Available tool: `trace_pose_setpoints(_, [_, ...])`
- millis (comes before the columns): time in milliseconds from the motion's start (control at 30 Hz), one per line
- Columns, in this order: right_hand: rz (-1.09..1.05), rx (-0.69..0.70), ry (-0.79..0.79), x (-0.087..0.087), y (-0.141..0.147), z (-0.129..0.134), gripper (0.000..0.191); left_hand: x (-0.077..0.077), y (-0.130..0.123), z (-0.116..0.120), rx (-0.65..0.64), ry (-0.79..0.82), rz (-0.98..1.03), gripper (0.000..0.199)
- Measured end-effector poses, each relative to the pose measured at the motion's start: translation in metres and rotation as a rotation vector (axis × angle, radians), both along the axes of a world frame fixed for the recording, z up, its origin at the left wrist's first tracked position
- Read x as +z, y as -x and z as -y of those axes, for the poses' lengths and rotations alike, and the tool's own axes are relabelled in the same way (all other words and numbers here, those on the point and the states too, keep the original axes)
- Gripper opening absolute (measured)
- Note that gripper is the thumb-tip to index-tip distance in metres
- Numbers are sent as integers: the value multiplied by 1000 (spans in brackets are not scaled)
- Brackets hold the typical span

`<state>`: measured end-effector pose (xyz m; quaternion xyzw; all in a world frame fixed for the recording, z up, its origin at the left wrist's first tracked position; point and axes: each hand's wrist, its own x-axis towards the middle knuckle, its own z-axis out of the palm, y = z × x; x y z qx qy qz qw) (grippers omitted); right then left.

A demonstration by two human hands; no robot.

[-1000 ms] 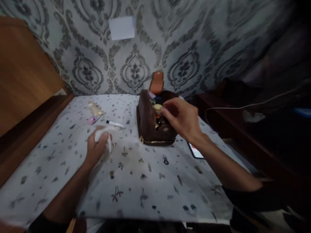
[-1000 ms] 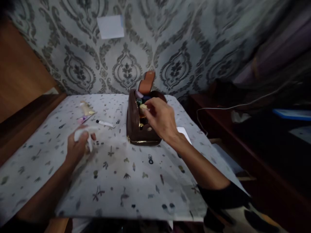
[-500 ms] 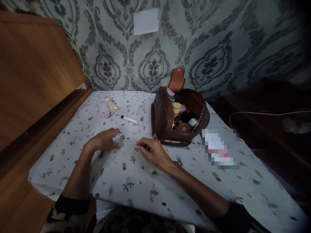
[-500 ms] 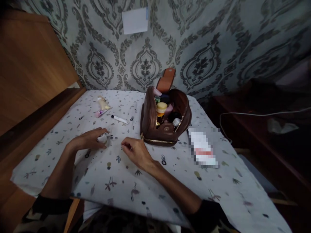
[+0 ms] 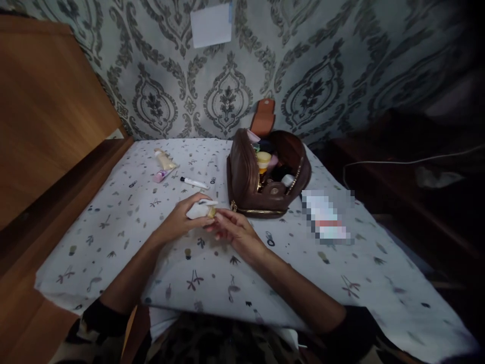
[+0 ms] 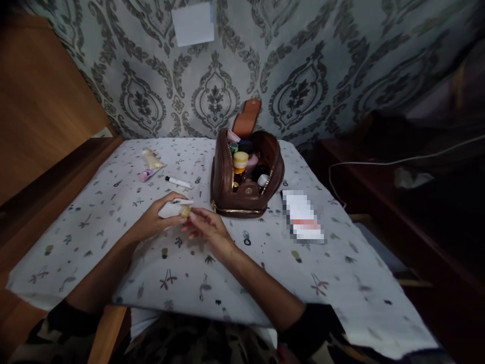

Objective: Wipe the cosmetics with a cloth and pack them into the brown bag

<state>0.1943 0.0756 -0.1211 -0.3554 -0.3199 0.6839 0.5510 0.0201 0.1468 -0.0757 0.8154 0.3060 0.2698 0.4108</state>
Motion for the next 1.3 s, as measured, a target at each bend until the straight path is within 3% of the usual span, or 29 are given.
trace_pose_setpoints(133, [-110,-28,37,-5,-2,1,41,-7,-15,11,47,-168,38,27])
trace_pose_setpoints(300, [-184,-11,61,-9,-2,0,44,-3,-27,13,160,-308,44,28])
trace_pose_setpoints(500, [-145,-86,-25,-2,-4,1,42,-11,-37,11,282,-17,252,43])
trace_pose_setpoints(633, [97,-222,-123,-3,-8,-2,42,-26,-35,16,268,148,280,47])
trace_pose_setpoints(767, [448,-383,-249,-10,-11,-3,38,-33,-33,20,134,-49,191,45])
trace_pose_setpoints(900, [653,-452,-376,-15,-8,1,33,-32,-35,21,114,-158,134,34])
trace_pose_setpoints(1000, [653,-445,-398,-17,-3,5,42,-30,-36,22,150,-105,130,24])
trace_pose_setpoints(1100, [567,-414,-356,-17,2,8,51,-29,-34,23,207,-28,171,27])
trace_pose_setpoints(1300, [428,-297,-263,-15,6,8,41,-27,-34,22,317,44,304,39])
